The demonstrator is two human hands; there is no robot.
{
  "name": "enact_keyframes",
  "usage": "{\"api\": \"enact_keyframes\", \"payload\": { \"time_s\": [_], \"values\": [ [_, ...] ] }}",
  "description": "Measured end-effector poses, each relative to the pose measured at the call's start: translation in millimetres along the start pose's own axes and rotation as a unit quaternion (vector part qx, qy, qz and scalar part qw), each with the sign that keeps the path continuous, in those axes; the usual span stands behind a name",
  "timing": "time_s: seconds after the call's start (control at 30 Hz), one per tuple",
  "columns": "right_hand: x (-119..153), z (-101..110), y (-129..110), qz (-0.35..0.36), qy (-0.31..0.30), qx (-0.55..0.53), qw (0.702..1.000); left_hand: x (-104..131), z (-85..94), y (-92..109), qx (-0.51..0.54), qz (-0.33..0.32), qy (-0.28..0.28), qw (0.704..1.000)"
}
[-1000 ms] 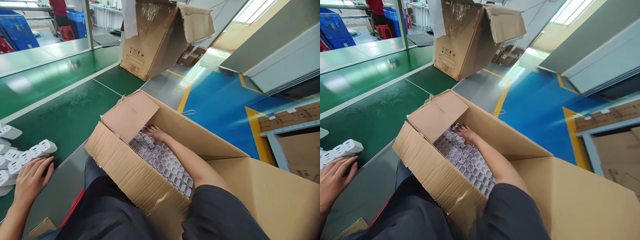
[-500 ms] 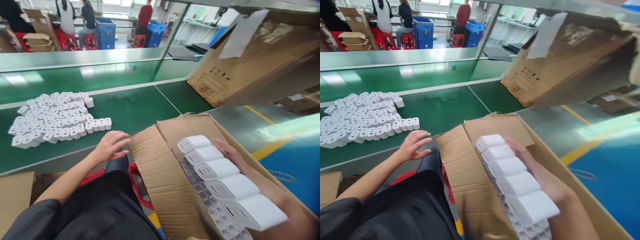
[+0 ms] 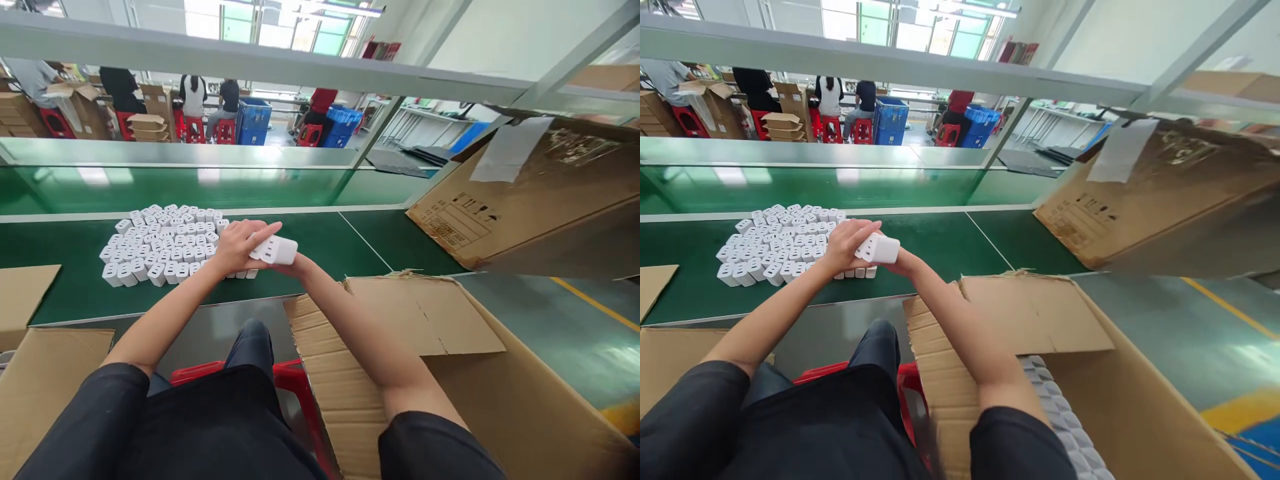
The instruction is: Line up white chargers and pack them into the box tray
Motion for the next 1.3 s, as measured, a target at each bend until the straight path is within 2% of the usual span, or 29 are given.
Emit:
{"api": "enact_keyframes", "payload": {
  "time_s": [0.07,0.17,0.27,0.37,0.67,0.9,1.1,1.3],
  "values": [
    [-14.0,9.8,5.6,-0.009,0.029,-0.057,0.998,-12.8,-10.4,-18.9,0.016,0.028,-0.029,0.999],
    [-24.2,24.7,17.7,-0.022,0.073,-0.131,0.988,-22.0,-36.6,-36.9,0.034,0.091,-0.098,0.990],
    [-26.5,32.4,34.5,-0.027,0.108,-0.163,0.980,-20.0,-60.7,-44.4,0.036,0.123,-0.148,0.981],
    [-26.9,35.3,52.7,-0.026,0.132,-0.195,0.972,-16.3,-74.1,-49.8,0.019,0.123,-0.166,0.978],
    [-19.7,46.6,92.4,-0.054,0.160,-0.267,0.949,-13.0,-94.9,-58.4,-0.010,0.126,-0.263,0.957],
    [-20.7,88.0,118.0,-0.014,0.317,-0.282,0.905,-1.0,-108.3,-84.3,-0.036,0.164,-0.314,0.934],
    [-17.8,91.1,123.6,-0.002,0.339,-0.285,0.896,27.5,-123.4,-79.3,-0.025,0.151,-0.386,0.910],
    [-12.3,93.8,117.5,0.024,0.340,-0.255,0.905,37.6,-119.3,-75.4,-0.006,0.153,-0.404,0.902]
  ]
}}
Point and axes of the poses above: each hand's wrist, its own x-axis away from the middle knuckle, its own z-axis out of the back of the hand, y = z × x, the point moved 7 cm from there along -x, towards the middle knuckle, and after that the axes turned 6 degrees about y, right-handed, at the moved point
